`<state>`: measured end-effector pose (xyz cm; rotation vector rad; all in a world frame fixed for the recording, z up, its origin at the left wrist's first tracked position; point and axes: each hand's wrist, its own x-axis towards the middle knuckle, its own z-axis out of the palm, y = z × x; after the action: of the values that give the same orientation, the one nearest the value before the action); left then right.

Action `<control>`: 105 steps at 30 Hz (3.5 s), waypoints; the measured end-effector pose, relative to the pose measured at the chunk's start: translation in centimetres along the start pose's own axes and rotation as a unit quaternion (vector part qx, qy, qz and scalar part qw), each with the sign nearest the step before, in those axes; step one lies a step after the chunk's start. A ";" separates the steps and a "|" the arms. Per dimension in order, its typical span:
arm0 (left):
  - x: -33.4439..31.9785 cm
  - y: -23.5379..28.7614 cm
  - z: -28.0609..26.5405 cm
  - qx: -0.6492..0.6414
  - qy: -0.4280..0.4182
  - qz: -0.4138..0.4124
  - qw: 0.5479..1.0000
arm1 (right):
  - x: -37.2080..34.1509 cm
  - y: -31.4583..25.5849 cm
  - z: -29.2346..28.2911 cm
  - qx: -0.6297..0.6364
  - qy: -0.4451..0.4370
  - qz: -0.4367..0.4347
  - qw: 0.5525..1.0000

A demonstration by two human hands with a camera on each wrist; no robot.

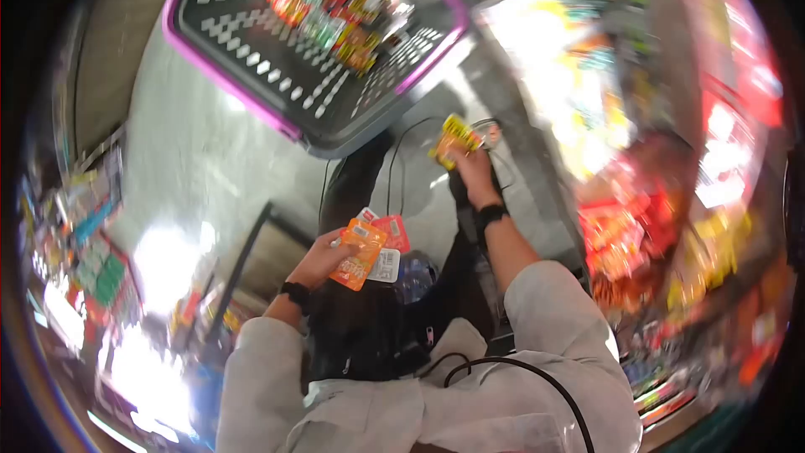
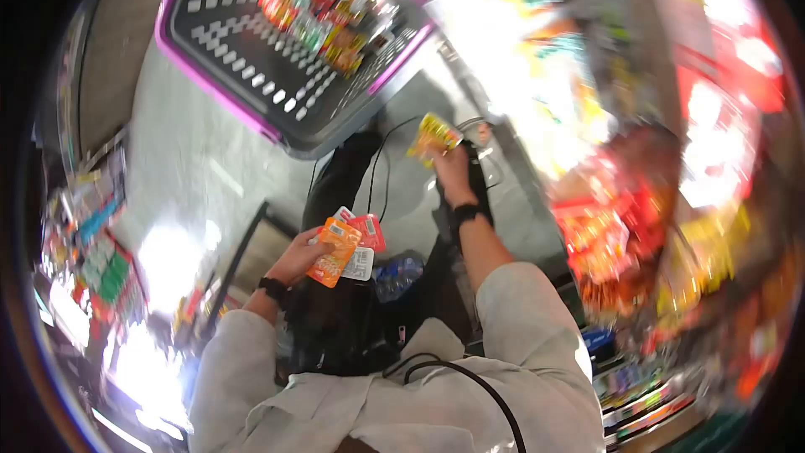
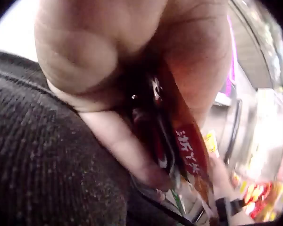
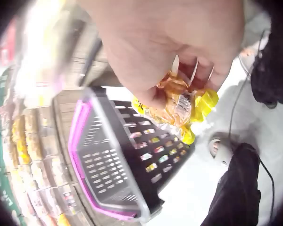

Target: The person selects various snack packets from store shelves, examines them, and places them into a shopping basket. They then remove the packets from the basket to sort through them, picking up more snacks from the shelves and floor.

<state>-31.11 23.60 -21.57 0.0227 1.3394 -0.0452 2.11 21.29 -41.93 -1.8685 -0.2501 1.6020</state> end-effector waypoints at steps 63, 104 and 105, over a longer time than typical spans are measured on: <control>-31.1 0.4 43.5 0.570 -0.435 0.160 0.678 | -55.8 -21.3 -19.5 0.399 0.208 -0.290 0.845; -25.1 -7.2 50.6 0.468 -0.305 0.297 0.775 | -56.6 -16.2 -34.9 0.263 0.247 -0.334 0.871; -25.6 -8.3 50.6 0.469 -0.293 0.291 0.781 | -57.4 -15.1 -35.5 0.232 0.268 -0.329 0.875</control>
<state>11.87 13.65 15.03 1.1813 0.5206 -0.1771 25.99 -10.41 14.74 -1.5299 -0.1990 0.5814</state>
